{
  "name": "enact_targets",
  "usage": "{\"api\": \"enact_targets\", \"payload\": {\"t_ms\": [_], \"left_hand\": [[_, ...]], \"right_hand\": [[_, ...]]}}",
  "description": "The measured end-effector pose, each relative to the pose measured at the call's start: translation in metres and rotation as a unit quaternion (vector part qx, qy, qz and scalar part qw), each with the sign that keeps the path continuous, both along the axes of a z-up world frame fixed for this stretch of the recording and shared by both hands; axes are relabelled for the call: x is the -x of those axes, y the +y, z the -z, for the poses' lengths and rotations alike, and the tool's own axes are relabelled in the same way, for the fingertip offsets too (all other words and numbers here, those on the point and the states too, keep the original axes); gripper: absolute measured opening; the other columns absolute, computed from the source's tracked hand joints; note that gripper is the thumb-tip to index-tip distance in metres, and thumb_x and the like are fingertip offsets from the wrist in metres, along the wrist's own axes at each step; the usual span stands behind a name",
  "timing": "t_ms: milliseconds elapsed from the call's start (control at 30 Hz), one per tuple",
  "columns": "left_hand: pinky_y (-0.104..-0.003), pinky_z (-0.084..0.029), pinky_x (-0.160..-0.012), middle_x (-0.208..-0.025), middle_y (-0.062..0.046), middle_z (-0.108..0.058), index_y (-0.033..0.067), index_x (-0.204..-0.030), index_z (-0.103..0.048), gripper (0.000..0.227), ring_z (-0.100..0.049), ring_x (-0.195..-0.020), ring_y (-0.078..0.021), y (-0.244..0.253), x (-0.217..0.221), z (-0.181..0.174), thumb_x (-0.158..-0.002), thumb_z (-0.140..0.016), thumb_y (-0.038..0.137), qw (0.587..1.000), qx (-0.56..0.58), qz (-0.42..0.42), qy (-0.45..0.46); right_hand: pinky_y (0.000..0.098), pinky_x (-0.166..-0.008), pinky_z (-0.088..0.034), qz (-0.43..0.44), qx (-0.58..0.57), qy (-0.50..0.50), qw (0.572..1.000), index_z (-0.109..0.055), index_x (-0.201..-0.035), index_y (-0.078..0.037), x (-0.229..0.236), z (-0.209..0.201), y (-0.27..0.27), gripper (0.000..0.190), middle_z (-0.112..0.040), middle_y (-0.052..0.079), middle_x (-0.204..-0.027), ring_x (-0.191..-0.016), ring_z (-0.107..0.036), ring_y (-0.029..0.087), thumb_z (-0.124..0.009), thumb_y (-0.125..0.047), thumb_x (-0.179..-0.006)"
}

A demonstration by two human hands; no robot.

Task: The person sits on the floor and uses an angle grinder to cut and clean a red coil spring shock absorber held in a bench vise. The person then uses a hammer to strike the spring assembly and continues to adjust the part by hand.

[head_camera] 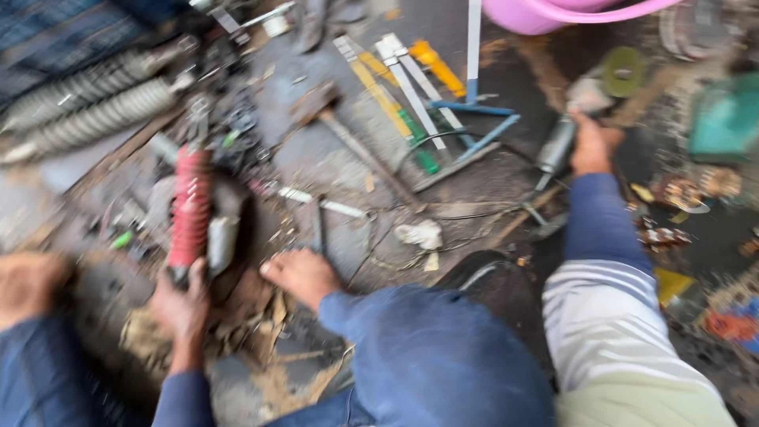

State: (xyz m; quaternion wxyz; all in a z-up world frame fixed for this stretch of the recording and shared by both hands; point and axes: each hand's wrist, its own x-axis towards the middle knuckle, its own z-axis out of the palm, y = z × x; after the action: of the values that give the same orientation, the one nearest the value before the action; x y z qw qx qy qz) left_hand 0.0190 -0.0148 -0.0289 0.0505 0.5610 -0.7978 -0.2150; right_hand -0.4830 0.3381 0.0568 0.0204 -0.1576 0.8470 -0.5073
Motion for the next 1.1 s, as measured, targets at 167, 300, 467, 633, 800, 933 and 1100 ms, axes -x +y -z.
{"api": "enact_targets", "payload": {"t_ms": [167, 300, 467, 633, 800, 933, 1100], "left_hand": [[-0.051, -0.052, -0.084, -0.114, -0.023, -0.069, 0.0013, -0.133, -0.063, 0.067, -0.066, -0.099, -0.0436, 0.013, 0.015, -0.026, -0.093, -0.081, 0.053, 0.996, 0.05, 0.047, 0.056], [-0.054, -0.046, -0.092, -0.116, -0.024, -0.059, -0.001, -0.125, -0.059, 0.063, -0.057, -0.109, -0.0455, 0.014, 0.021, -0.042, -0.094, -0.083, 0.048, 0.994, 0.1, 0.042, 0.026], [-0.057, -0.04, -0.097, -0.12, -0.025, -0.053, -0.0025, -0.13, -0.056, 0.062, -0.05, -0.115, -0.0452, 0.018, 0.028, -0.055, -0.097, -0.082, 0.043, 0.986, 0.146, 0.024, 0.076], [-0.052, -0.041, -0.101, -0.125, -0.018, -0.053, 0.0044, -0.127, -0.058, 0.052, -0.05, -0.12, -0.0356, 0.018, 0.028, -0.052, -0.105, -0.072, 0.049, 0.983, 0.157, 0.006, 0.09], [-0.052, -0.043, -0.091, -0.12, -0.019, -0.052, 0.0013, -0.129, -0.056, 0.063, -0.049, -0.11, -0.0317, 0.013, 0.028, -0.051, -0.1, -0.068, 0.056, 0.998, 0.049, -0.007, 0.046], [-0.052, -0.045, -0.093, -0.12, -0.019, -0.053, 0.0017, -0.131, -0.055, 0.061, -0.051, -0.111, -0.0328, 0.023, 0.019, -0.048, -0.097, -0.073, 0.049, 0.997, 0.031, 0.008, 0.068], [-0.051, -0.047, -0.095, -0.116, -0.019, -0.056, 0.0009, -0.129, -0.056, 0.055, -0.053, -0.11, -0.0332, 0.018, 0.027, -0.06, -0.096, -0.078, 0.039, 0.994, 0.021, 0.006, 0.106]], "right_hand": [[0.0425, -0.083, -0.05, -0.475, -0.309, 0.135, 0.813, -0.055, -0.12, -0.017, -0.317, 0.055, -0.158, 0.025, -0.065, 0.005, -0.111, -0.106, -0.066, 0.025, -0.055, -0.015, -0.095], [0.041, -0.088, -0.051, -0.464, -0.301, 0.17, 0.816, -0.056, -0.122, -0.016, -0.316, 0.054, -0.146, 0.031, -0.065, 0.01, -0.12, -0.11, -0.064, 0.027, -0.055, -0.012, -0.091], [0.0436, -0.094, -0.052, -0.443, -0.307, 0.009, 0.842, -0.068, -0.125, -0.02, -0.16, -0.013, -0.12, 0.038, -0.062, 0.016, -0.122, -0.113, -0.061, 0.034, -0.062, -0.014, -0.088], [0.0484, -0.095, -0.049, -0.636, -0.304, 0.256, 0.661, -0.075, -0.109, -0.02, -0.146, 0.032, -0.166, 0.031, -0.058, 0.018, -0.132, -0.119, -0.056, 0.038, -0.07, -0.014, -0.079], [0.0473, -0.102, -0.048, -0.672, -0.311, 0.357, 0.569, -0.074, -0.1, -0.022, -0.148, 0.048, -0.187, 0.02, -0.061, 0.009, -0.129, -0.127, -0.054, 0.032, -0.071, -0.016, -0.082], [0.0459, -0.097, -0.05, -0.675, -0.327, 0.343, 0.566, -0.076, -0.104, -0.019, -0.128, 0.018, -0.194, 0.03, -0.066, 0.005, -0.111, -0.117, -0.057, 0.03, -0.075, -0.025, -0.074], [0.0356, -0.065, -0.057, -0.629, -0.351, 0.338, 0.606, -0.071, -0.097, -0.011, -0.086, -0.071, -0.234, 0.013, -0.061, 0.005, -0.093, -0.084, -0.065, 0.021, -0.076, -0.023, -0.093]]}}
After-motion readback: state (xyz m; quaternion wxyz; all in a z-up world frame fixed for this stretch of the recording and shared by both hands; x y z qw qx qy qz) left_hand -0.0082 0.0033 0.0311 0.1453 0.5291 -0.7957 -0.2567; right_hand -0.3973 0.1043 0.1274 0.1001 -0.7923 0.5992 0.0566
